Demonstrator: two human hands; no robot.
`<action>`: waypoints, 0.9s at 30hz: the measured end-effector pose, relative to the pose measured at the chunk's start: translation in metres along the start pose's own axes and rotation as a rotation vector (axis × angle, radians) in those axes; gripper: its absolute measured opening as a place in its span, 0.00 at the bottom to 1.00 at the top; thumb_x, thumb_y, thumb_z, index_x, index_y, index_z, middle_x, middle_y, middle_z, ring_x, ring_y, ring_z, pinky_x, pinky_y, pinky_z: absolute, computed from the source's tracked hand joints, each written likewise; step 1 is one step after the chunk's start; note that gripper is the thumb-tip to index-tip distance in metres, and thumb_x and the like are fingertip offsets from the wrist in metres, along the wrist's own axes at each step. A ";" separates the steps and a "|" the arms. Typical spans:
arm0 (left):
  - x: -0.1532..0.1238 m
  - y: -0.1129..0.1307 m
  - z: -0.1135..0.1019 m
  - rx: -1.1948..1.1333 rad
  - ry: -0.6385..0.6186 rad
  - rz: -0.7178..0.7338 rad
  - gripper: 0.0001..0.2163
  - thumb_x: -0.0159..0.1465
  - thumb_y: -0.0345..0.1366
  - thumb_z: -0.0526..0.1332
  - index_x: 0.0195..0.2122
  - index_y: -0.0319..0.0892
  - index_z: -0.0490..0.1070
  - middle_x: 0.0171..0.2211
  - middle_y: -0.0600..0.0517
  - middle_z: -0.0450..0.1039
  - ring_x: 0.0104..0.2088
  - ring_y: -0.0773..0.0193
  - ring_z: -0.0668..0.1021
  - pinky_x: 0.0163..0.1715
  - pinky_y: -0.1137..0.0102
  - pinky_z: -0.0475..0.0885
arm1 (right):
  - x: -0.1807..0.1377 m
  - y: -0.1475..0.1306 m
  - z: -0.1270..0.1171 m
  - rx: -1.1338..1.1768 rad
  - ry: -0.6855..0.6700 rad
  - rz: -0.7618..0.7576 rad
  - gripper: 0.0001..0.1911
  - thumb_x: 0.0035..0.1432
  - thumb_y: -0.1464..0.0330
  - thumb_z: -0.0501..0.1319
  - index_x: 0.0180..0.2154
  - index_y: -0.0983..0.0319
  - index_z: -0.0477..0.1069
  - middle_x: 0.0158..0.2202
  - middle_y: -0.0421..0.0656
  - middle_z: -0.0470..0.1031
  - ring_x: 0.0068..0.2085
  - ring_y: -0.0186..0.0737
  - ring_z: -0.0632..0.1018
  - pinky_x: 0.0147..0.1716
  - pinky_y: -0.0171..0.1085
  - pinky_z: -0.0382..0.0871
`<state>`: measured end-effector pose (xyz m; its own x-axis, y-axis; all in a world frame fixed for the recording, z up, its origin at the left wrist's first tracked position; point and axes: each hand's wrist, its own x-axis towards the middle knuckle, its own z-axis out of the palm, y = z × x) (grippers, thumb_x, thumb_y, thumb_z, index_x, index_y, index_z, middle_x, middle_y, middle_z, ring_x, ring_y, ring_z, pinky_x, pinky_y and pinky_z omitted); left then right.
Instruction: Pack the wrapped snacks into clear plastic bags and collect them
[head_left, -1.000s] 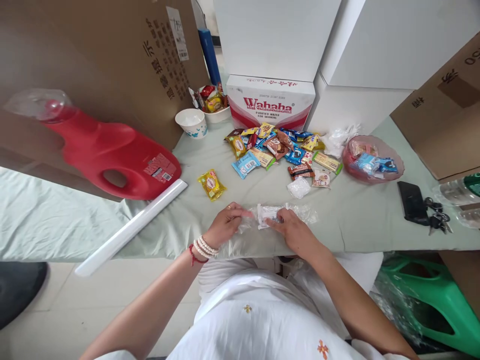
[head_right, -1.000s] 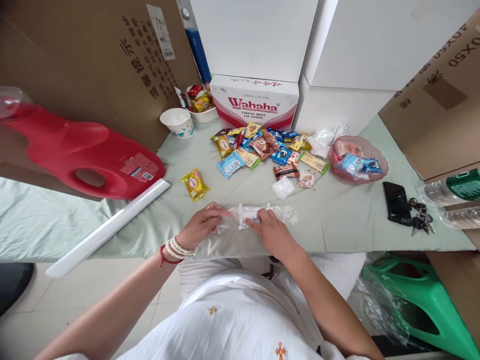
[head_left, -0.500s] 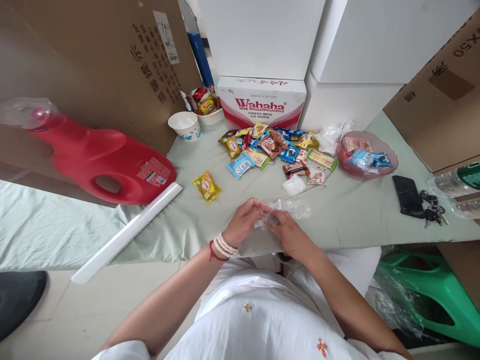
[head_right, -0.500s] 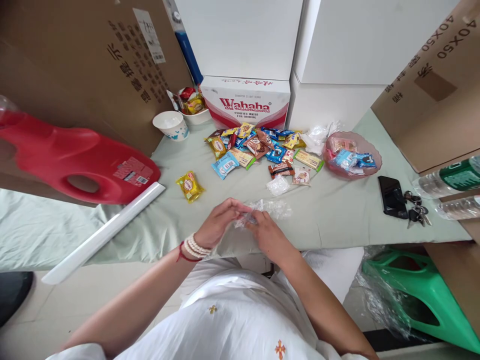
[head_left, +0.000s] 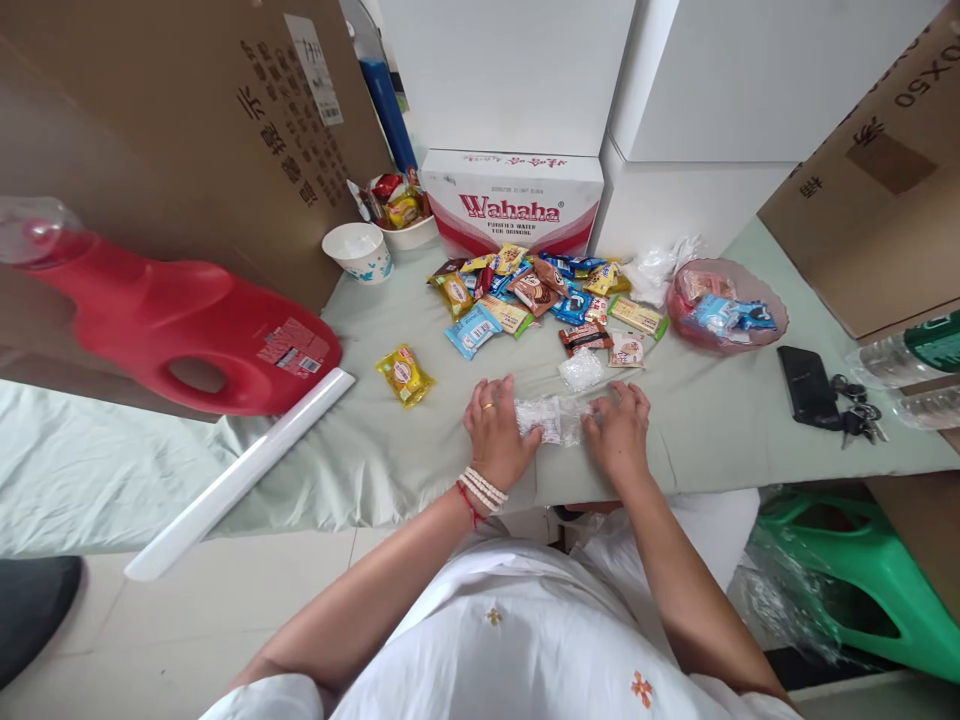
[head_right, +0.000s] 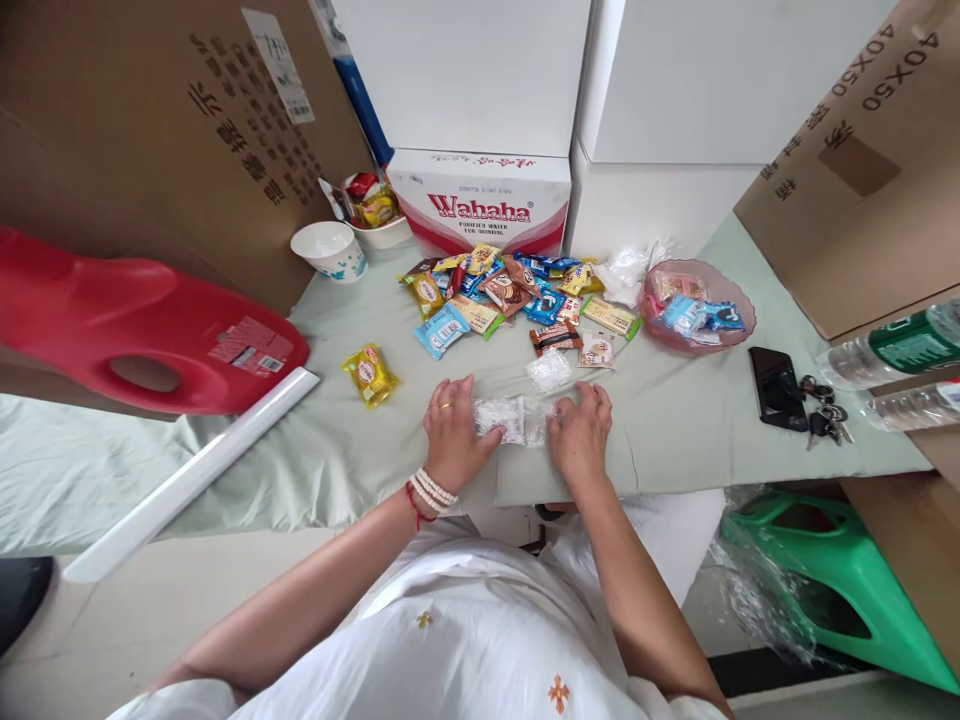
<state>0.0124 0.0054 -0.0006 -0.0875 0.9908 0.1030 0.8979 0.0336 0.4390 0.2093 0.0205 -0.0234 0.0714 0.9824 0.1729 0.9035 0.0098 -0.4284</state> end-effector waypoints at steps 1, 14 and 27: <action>0.003 -0.001 -0.002 0.015 -0.055 -0.028 0.33 0.57 0.42 0.71 0.63 0.38 0.68 0.61 0.35 0.69 0.67 0.37 0.65 0.65 0.47 0.62 | 0.000 -0.004 -0.001 0.037 -0.011 -0.013 0.10 0.63 0.68 0.60 0.42 0.62 0.78 0.60 0.57 0.67 0.61 0.60 0.67 0.58 0.56 0.67; -0.009 0.001 -0.012 -0.577 -0.154 0.129 0.34 0.54 0.32 0.65 0.64 0.40 0.62 0.51 0.42 0.66 0.46 0.52 0.76 0.46 0.55 0.79 | -0.024 -0.048 -0.023 0.624 -0.235 -0.281 0.22 0.71 0.58 0.57 0.61 0.61 0.70 0.58 0.54 0.72 0.58 0.48 0.75 0.60 0.47 0.70; -0.040 -0.058 -0.034 -0.725 -0.170 0.114 0.18 0.65 0.35 0.61 0.57 0.44 0.69 0.53 0.43 0.73 0.50 0.55 0.81 0.49 0.58 0.82 | 0.092 0.100 -0.113 0.795 0.582 0.274 0.28 0.61 0.63 0.68 0.60 0.57 0.64 0.58 0.52 0.73 0.50 0.43 0.81 0.46 0.44 0.78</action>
<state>-0.0507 -0.0403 0.0006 0.1093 0.9916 0.0694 0.3830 -0.1065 0.9176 0.3545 0.0903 0.0501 0.6190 0.7284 0.2936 0.2986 0.1274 -0.9458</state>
